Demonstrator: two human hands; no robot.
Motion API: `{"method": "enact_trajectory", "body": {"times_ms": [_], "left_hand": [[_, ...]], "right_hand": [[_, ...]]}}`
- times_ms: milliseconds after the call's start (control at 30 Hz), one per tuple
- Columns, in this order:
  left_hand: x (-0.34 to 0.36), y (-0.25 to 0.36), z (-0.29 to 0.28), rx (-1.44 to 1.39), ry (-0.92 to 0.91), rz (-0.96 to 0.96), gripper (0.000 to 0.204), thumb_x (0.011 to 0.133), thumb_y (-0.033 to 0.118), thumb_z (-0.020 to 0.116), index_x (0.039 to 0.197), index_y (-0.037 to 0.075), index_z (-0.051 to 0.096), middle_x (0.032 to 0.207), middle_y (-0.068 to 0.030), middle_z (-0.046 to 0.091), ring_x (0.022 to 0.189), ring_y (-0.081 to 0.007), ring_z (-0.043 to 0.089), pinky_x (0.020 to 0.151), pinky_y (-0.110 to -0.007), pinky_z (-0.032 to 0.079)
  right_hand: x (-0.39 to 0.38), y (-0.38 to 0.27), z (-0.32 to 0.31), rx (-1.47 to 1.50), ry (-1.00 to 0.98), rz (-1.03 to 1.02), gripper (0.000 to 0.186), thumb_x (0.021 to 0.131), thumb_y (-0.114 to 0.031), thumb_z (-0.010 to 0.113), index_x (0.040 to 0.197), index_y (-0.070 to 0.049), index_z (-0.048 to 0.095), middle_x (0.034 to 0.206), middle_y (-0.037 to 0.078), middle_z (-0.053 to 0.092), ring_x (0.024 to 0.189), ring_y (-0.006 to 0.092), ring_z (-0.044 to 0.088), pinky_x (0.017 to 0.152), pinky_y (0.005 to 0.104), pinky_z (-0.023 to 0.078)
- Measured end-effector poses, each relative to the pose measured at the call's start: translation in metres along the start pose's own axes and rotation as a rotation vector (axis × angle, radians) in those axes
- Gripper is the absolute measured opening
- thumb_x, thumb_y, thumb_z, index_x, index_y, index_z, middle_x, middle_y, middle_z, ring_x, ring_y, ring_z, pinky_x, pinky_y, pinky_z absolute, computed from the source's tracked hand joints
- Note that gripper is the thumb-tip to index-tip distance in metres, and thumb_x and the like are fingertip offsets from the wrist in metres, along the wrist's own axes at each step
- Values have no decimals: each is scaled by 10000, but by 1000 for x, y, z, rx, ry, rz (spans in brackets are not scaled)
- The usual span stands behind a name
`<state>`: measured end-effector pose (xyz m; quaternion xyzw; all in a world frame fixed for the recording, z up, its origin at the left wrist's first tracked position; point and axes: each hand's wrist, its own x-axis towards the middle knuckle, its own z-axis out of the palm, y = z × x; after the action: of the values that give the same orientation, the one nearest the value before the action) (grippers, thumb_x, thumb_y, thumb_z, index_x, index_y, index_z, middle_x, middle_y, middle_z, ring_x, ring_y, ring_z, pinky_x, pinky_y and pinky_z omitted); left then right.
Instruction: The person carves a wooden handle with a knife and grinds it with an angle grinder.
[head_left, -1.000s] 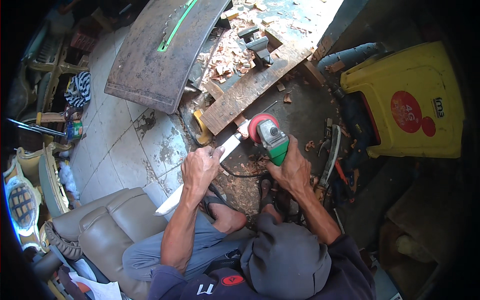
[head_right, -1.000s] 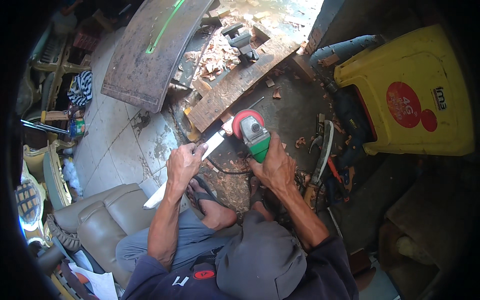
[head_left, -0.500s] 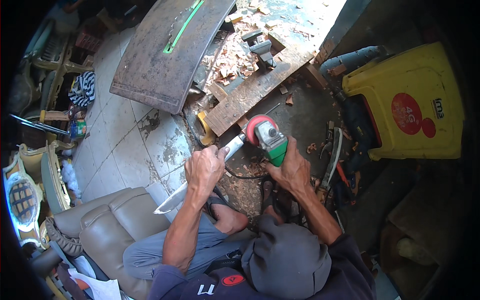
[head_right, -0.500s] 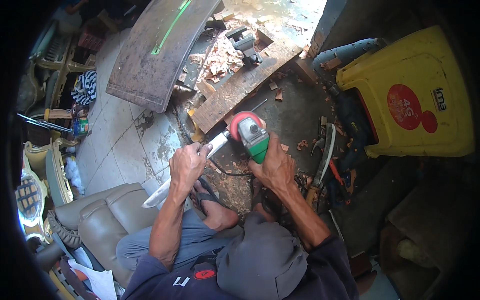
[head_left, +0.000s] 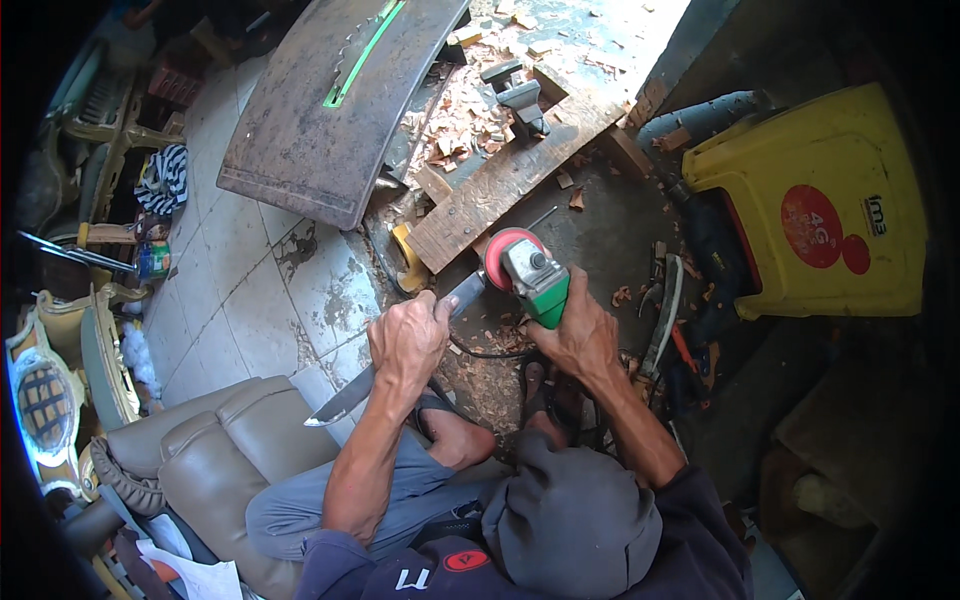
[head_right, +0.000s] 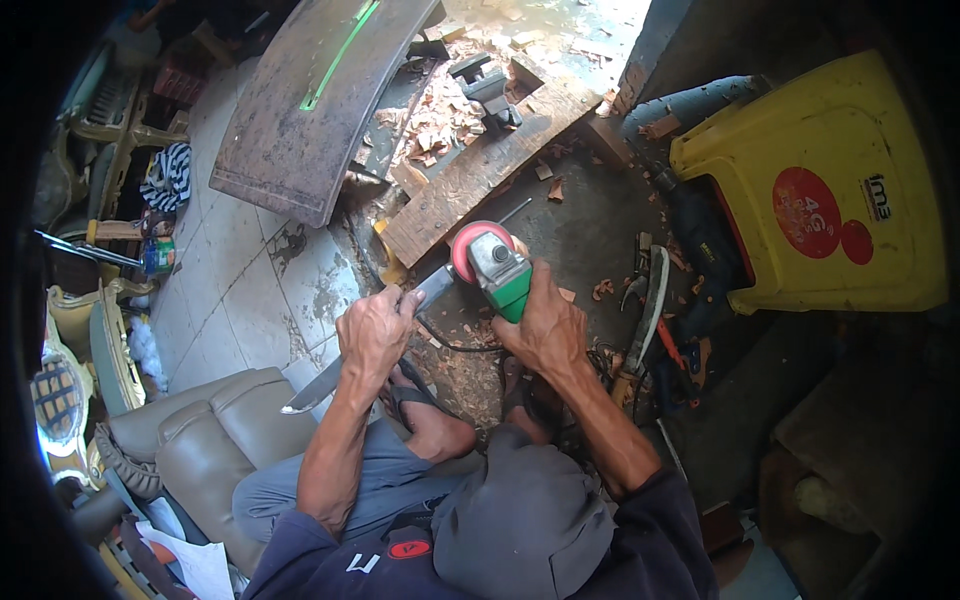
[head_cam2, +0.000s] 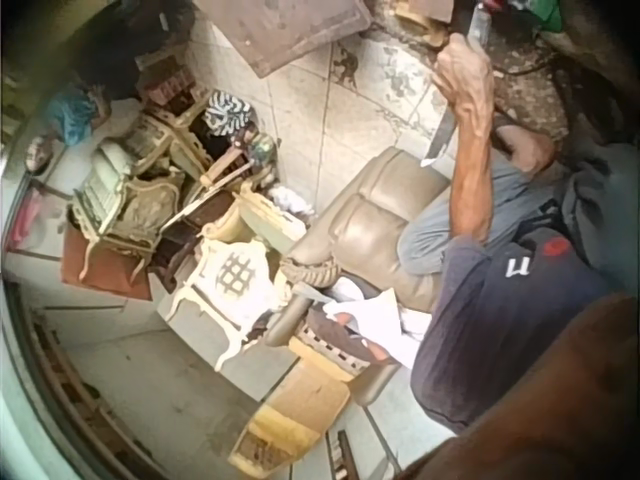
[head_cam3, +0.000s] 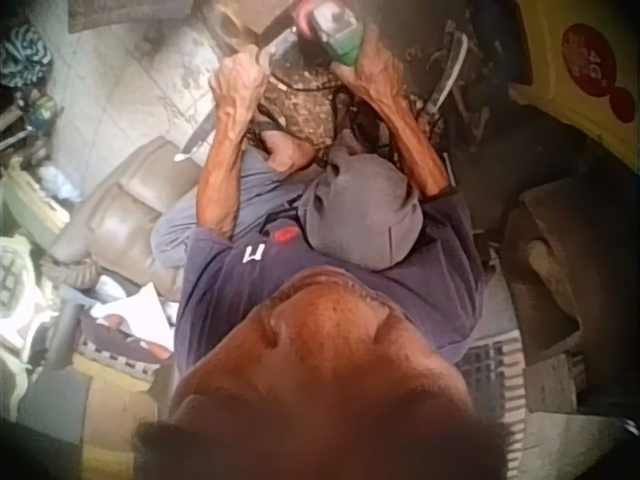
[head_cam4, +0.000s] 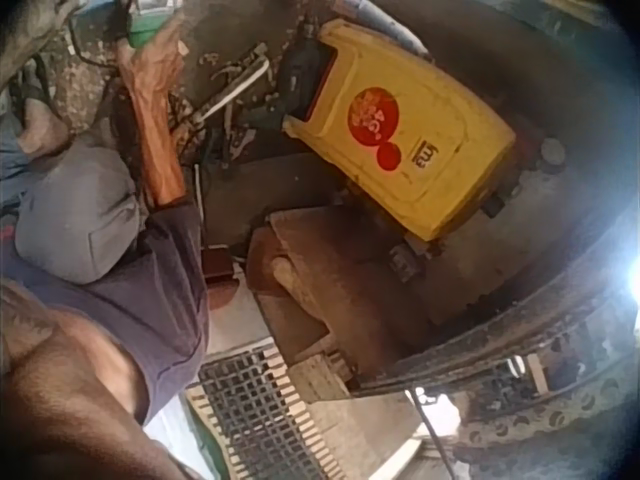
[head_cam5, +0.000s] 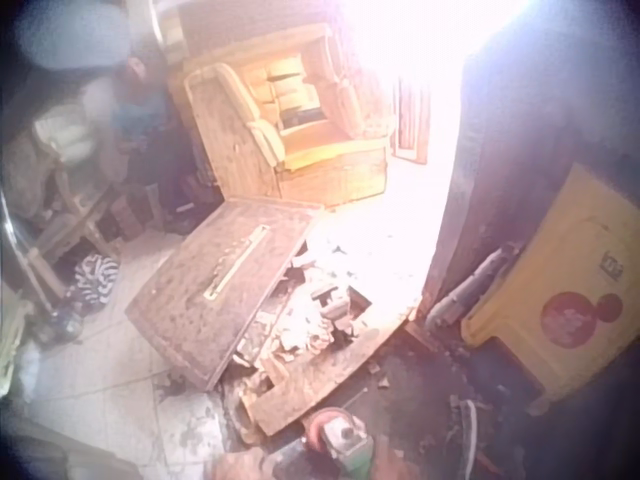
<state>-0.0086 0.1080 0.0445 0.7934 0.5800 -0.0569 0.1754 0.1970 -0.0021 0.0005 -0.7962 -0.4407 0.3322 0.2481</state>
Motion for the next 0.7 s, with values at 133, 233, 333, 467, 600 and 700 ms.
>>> {"method": "enact_trajectory", "body": {"times_ms": [133,233,333,467,600,700], "left_hand": [[1,1,2,1,47,36,495,986,500,629,806,43,688,748,-221,701,734,-444,703,677,-550,534],[-1,-1,2,24,73,64,454,983,455,650,803,39,682,762,-204,709,721,-424,709,653,-532,542],[-1,3,1,49,103,104,419,977,412,673,796,35,673,776,-187,717,707,-406,713,629,-515,549],[-1,-2,8,56,148,128,446,973,446,675,780,45,658,746,-175,698,685,-405,696,613,-513,527],[-2,-5,12,99,201,189,422,977,426,680,777,55,653,720,-153,689,653,-376,689,580,-488,520],[0,-11,15,88,266,257,400,976,405,688,768,66,647,698,-137,674,630,-348,681,558,-472,511]], "right_hand": [[2,6,2,-3,48,16,832,779,-291,756,1445,0,352,1130,329,689,1008,527,686,865,573,543],[2,1,-6,15,-44,-9,814,766,-282,752,1414,26,368,1129,334,686,993,539,687,857,605,548],[3,4,2,14,68,46,804,765,-279,753,1408,19,373,1127,342,682,989,544,685,857,610,545],[3,6,-2,23,26,-9,794,764,-275,754,1403,9,378,1121,344,679,988,545,684,860,609,543],[7,5,-6,8,19,11,794,763,-271,754,1402,1,369,1119,339,678,980,539,685,845,605,540],[9,2,-15,-22,-27,-35,793,765,-271,754,1399,-2,361,1127,330,677,974,537,683,830,604,537]]}}
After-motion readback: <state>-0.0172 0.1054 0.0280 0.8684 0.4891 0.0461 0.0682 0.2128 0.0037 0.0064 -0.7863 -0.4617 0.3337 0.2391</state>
